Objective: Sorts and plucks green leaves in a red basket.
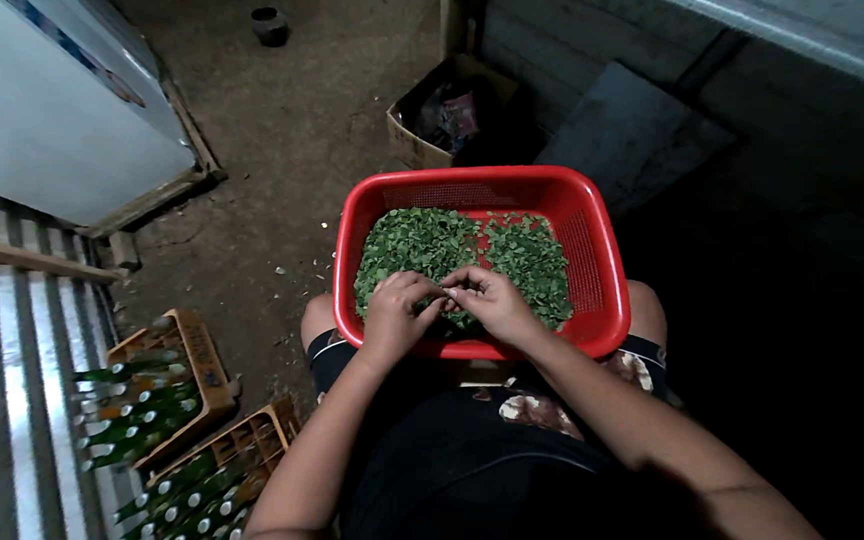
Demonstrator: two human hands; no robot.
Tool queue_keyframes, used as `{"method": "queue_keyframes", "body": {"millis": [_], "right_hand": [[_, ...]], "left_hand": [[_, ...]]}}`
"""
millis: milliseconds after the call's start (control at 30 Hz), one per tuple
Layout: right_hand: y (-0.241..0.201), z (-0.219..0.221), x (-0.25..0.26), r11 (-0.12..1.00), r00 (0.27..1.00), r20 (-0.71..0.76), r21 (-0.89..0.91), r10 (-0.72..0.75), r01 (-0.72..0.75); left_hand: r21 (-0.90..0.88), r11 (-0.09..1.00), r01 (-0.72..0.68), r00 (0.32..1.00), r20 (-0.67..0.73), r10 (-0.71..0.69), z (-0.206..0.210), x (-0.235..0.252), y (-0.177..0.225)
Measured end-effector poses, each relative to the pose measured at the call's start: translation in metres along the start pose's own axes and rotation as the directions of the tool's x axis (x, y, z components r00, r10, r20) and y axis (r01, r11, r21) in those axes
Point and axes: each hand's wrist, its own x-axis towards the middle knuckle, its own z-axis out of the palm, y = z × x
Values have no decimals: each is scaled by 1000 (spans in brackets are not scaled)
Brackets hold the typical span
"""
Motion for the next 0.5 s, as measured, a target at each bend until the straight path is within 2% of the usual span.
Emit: {"method": "queue_keyframes", "body": {"millis": [300, 500], "right_hand": [[-1, -1, 1, 997, 999, -2, 73, 34, -34], [-4, -1, -1, 1000, 1000, -6, -3, 6, -6]], "left_hand": [[-92, 993, 72, 997, -19, -74, -1, -4, -5], [-81, 994, 78, 997, -15, -79, -1, -4, -2]]}}
